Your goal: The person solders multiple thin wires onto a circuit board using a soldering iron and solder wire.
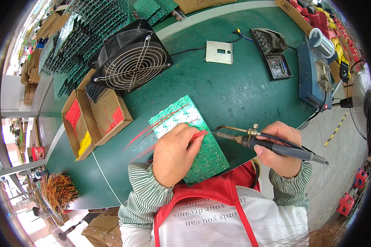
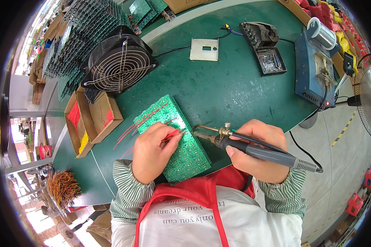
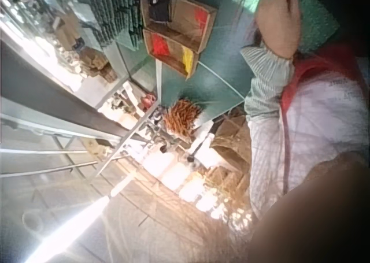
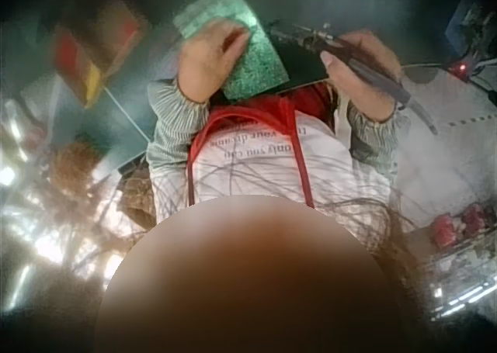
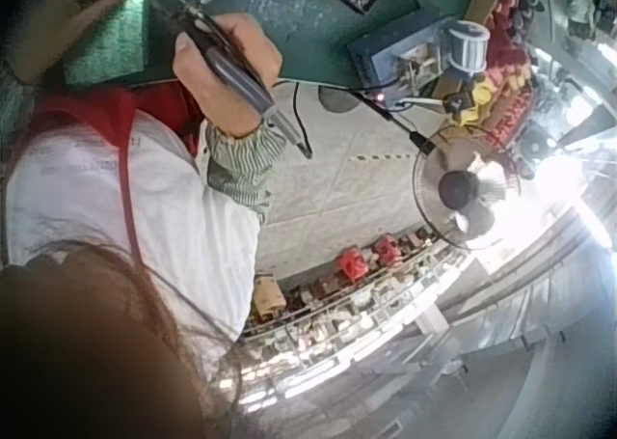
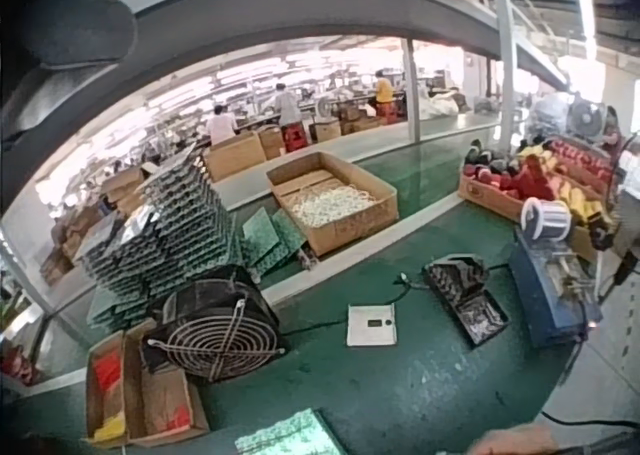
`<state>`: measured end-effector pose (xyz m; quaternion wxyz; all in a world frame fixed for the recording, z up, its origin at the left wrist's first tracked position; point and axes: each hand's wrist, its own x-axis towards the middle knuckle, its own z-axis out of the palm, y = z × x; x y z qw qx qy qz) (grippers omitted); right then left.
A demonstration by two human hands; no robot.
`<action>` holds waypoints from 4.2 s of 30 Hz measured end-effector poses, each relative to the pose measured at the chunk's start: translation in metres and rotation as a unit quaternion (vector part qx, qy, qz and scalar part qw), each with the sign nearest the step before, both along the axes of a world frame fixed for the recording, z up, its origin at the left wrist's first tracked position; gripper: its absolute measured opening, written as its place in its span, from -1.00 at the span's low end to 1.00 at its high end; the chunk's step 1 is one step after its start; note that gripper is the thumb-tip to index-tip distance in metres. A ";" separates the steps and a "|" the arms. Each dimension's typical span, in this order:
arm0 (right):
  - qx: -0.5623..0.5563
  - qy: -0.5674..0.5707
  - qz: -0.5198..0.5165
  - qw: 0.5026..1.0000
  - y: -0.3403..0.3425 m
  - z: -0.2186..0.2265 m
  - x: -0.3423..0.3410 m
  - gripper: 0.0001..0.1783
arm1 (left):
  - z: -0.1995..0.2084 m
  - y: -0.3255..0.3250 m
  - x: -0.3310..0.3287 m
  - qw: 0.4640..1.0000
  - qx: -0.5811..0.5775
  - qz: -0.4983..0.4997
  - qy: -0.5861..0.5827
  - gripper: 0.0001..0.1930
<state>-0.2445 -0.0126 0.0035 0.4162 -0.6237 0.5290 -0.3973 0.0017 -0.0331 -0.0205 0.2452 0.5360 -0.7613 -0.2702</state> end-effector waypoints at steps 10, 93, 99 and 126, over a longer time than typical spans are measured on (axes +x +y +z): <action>-0.007 -0.006 0.020 1.000 -0.007 -0.004 0.004 -0.79 | 0.001 -0.003 -0.001 1.000 0.018 -0.006 0.012 -0.91; -0.038 -0.028 0.107 0.993 0.020 -0.001 0.020 -0.82 | 0.014 0.049 0.040 0.997 0.038 0.069 -0.006 -0.92; -0.056 -0.016 0.095 0.994 0.023 -0.004 0.012 -0.82 | 0.039 0.043 0.048 0.970 -0.059 0.206 -0.111 -0.94; -0.047 -0.047 0.095 0.993 0.019 -0.007 0.022 -0.83 | 0.005 0.052 0.024 0.997 0.058 0.050 -0.006 -0.90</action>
